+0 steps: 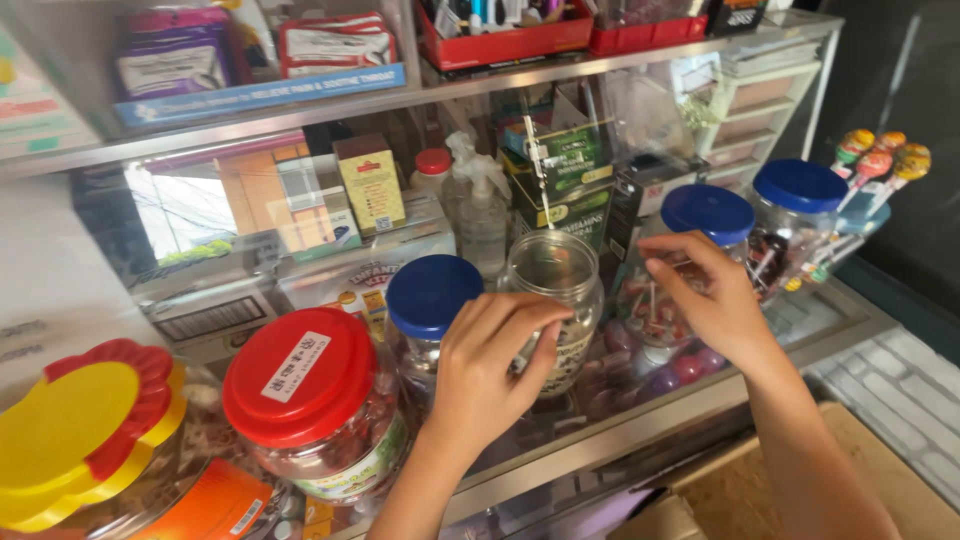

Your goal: Organizing small packaged goods and jars of snacks on a glass display counter in a small shop.

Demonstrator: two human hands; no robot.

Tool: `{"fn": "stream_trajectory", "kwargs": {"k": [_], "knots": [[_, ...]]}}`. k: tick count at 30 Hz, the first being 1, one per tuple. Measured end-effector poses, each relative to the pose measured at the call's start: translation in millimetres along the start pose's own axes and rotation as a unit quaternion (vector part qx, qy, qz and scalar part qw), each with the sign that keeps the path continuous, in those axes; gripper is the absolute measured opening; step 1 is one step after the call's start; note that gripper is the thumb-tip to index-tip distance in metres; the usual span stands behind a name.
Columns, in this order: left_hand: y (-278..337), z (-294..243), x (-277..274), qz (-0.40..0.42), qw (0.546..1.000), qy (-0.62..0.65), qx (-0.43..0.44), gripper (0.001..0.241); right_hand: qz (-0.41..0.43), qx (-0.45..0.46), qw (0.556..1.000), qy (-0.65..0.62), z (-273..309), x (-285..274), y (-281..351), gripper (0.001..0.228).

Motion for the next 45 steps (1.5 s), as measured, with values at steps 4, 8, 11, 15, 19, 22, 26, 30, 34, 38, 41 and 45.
{"fn": "stream_trajectory", "kwargs": {"k": [4,8,11,15,19,22,26,30,34,38,41,45], "knots": [[13,-10,22,0.037,0.997,0.06,0.019,0.019,-0.019,-0.009,1.0,-0.004,-19,-31,33,0.026],[25,-23,55,0.082,0.987,0.13,0.04,0.019,-0.002,-0.016,1.0,0.016,-24,-49,71,0.025],[36,-33,88,0.124,0.975,0.179,0.032,0.018,0.002,0.012,0.999,0.032,-40,-64,97,0.026],[54,-46,141,0.192,0.952,0.238,0.027,0.015,-0.013,0.074,0.995,0.058,-75,-93,132,0.026],[68,-64,194,0.271,0.917,0.293,0.026,0.014,-0.071,0.17,0.981,0.066,-139,-137,183,0.027],[87,-83,233,0.344,0.882,0.321,0.032,0.013,-0.13,0.278,0.951,0.042,-210,-178,247,0.031],[123,-108,288,0.4,0.83,0.389,0.011,0.013,-0.19,0.359,0.914,0.024,-306,-228,356,0.032],[162,-123,349,0.518,0.762,0.389,-0.025,0.016,-0.231,0.451,0.858,0.088,-388,-262,480,0.032],[190,-133,398,0.583,0.724,0.367,-0.04,0.02,-0.238,0.514,0.807,0.17,-388,-262,538,0.032],[237,-145,450,0.649,0.674,0.348,-0.049,0.023,-0.25,0.496,0.807,0.201,-414,-267,589,0.054],[293,-145,498,0.662,0.687,0.3,-0.009,0.026,-0.248,0.492,0.816,0.176,-425,-264,588,0.06],[355,-146,556,0.698,0.696,0.104,0.133,0.037,-0.231,0.542,0.797,0.13,-433,-254,541,0.059]]}}
Point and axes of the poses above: each hand's wrist, its own y-axis away from the middle knuckle, its own x-axis out of the palm, z = x × y, the point moved 5 cm from there along -y, towards the middle knuckle, and after that the axes turned 14 degrees about -y, right-handed, at the moved point
